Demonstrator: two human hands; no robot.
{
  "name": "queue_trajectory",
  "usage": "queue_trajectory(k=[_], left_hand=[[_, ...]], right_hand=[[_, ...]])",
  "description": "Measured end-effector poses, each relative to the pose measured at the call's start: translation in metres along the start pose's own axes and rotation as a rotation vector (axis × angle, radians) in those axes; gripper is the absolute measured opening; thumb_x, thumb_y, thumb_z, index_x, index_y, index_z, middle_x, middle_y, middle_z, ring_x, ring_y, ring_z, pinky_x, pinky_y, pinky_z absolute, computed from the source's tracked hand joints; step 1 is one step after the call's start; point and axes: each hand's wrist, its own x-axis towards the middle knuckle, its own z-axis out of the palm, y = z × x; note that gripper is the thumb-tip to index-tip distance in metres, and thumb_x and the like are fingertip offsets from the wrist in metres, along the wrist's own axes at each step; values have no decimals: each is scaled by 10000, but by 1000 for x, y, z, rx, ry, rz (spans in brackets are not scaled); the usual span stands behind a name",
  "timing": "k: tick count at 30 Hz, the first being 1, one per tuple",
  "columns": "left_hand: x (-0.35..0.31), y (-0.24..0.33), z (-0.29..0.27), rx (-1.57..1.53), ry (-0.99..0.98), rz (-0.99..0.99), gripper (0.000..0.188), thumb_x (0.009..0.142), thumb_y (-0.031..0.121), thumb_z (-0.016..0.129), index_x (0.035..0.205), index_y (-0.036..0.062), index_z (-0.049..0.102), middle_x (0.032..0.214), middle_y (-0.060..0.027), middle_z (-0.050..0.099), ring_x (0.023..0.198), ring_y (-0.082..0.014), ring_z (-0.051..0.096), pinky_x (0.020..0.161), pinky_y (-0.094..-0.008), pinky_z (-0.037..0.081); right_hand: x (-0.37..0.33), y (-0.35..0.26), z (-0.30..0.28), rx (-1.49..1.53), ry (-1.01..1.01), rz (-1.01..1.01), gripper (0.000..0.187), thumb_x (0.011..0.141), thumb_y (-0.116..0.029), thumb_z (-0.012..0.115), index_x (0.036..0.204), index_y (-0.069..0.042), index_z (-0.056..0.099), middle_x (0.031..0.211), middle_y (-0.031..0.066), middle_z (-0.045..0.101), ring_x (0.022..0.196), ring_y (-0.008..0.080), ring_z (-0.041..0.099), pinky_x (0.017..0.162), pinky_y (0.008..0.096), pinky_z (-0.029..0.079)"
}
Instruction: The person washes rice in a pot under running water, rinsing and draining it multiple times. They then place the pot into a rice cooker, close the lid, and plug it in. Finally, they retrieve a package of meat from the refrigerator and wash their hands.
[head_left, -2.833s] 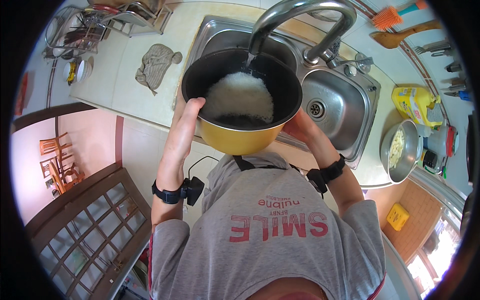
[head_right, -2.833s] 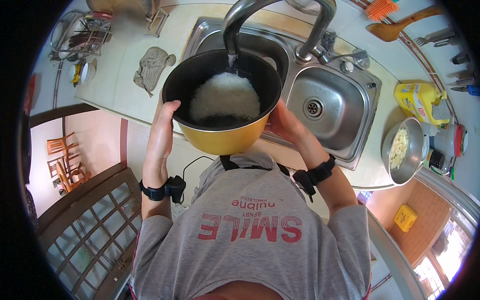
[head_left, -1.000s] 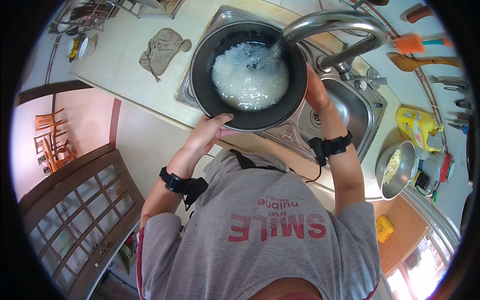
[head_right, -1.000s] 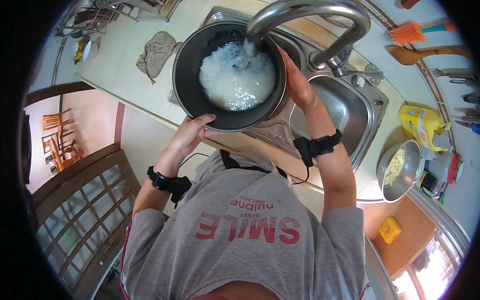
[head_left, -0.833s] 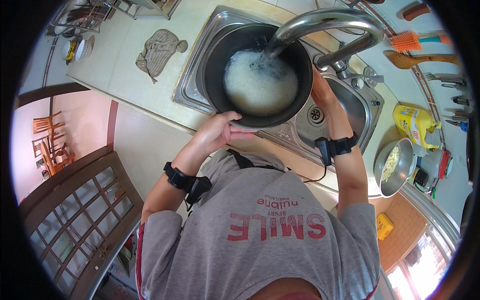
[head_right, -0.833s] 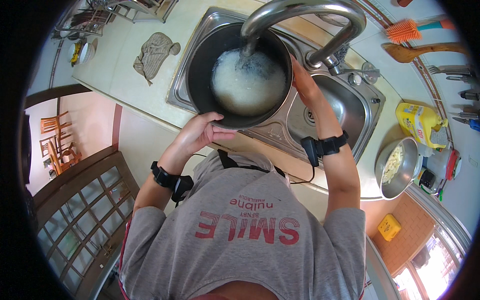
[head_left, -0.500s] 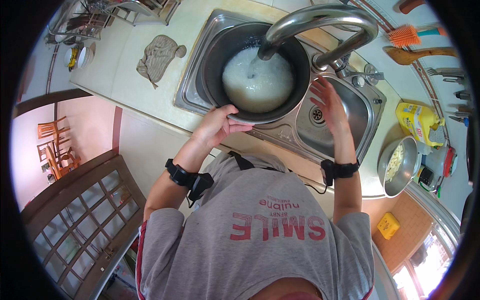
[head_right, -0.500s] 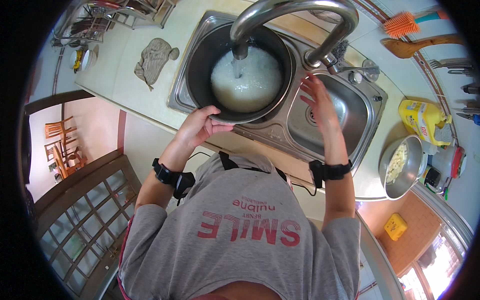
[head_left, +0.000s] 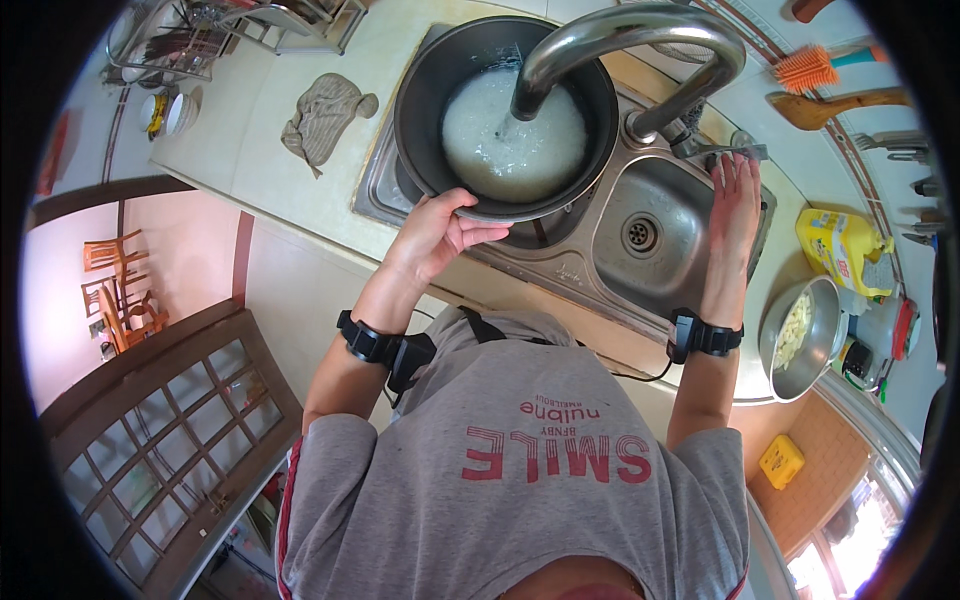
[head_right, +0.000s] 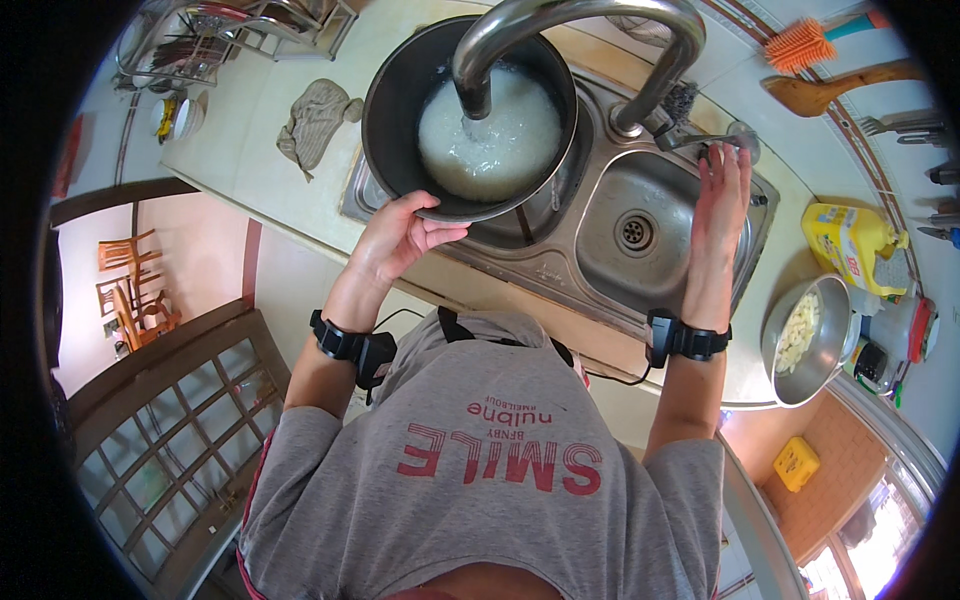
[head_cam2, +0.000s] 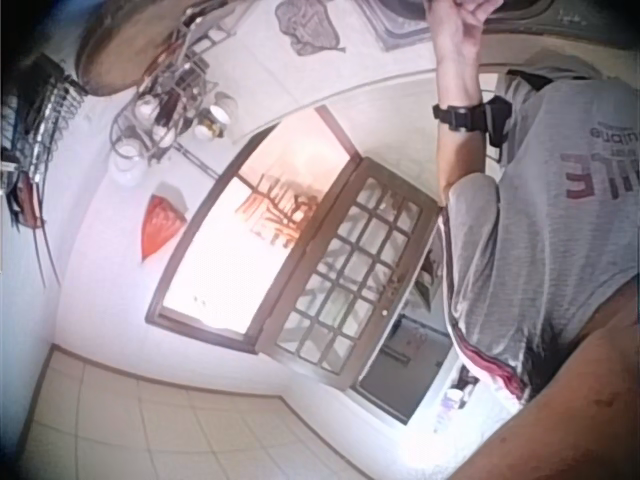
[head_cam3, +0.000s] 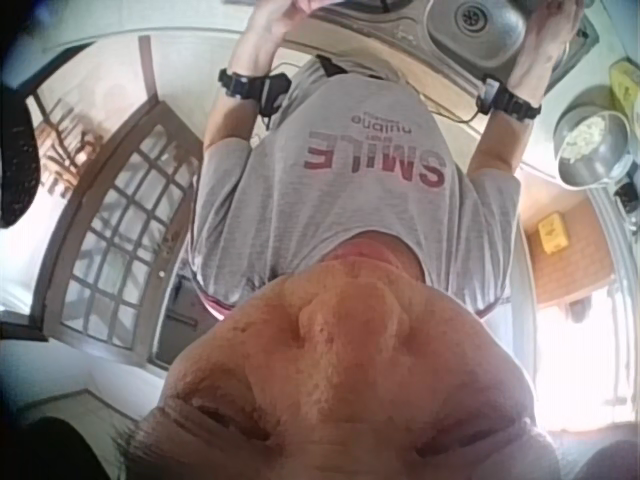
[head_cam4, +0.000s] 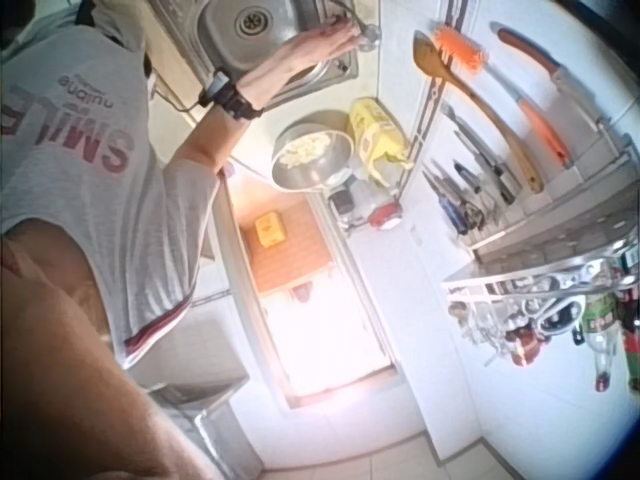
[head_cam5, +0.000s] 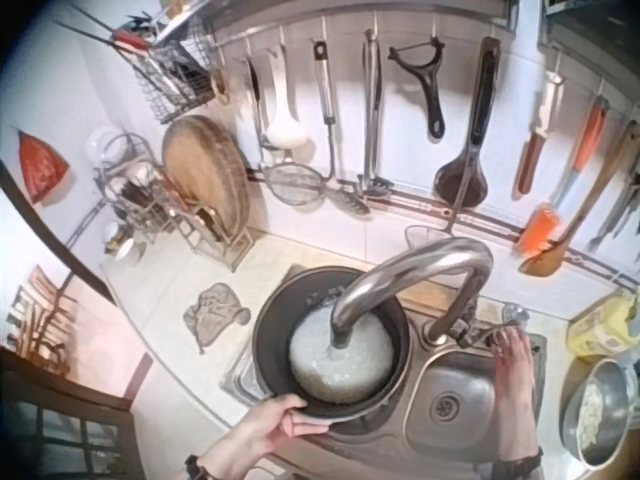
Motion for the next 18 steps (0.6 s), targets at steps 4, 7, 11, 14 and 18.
queue_trajectory(k=[4,7,11,14,18], left_hand=[[-9,-8,-8,-7,9,-4,154,999,92,472,977,-27,567,1059,-276,684,955,-398,719,880,-439,618],[-18,-14,-14,-19,45,-6,149,994,90,476,995,-31,562,1062,-286,682,941,-395,722,876,-433,619],[-33,-21,-22,-29,73,-9,146,982,74,476,1008,-44,557,1069,-282,682,930,-384,726,860,-418,628],[-50,-25,-32,-75,92,-9,149,966,48,481,1023,-67,556,1063,-269,686,913,-368,731,832,-399,640],[-72,-22,-53,-76,104,-17,124,966,53,486,991,-49,552,1055,-274,690,898,-365,734,832,-403,638]], right_hand=[[-3,4,18,114,17,-36,743,1008,-195,603,1577,-25,156,1472,142,432,1390,269,416,1163,422,312],[-3,6,44,78,-57,-91,760,1008,-208,605,1586,-34,142,1469,130,419,1438,247,336,1187,420,246],[-1,-2,54,-156,-279,-170,777,1020,-258,582,1603,-59,109,1530,128,360,1480,215,247,1204,417,187],[-11,-5,31,-117,-160,-101,731,1031,-300,557,1597,-65,157,1585,125,332,1460,248,326,1181,431,258],[-52,26,11,-127,-141,8,595,1042,-318,535,1535,-50,336,1516,121,437,1360,263,467,1121,436,355]])
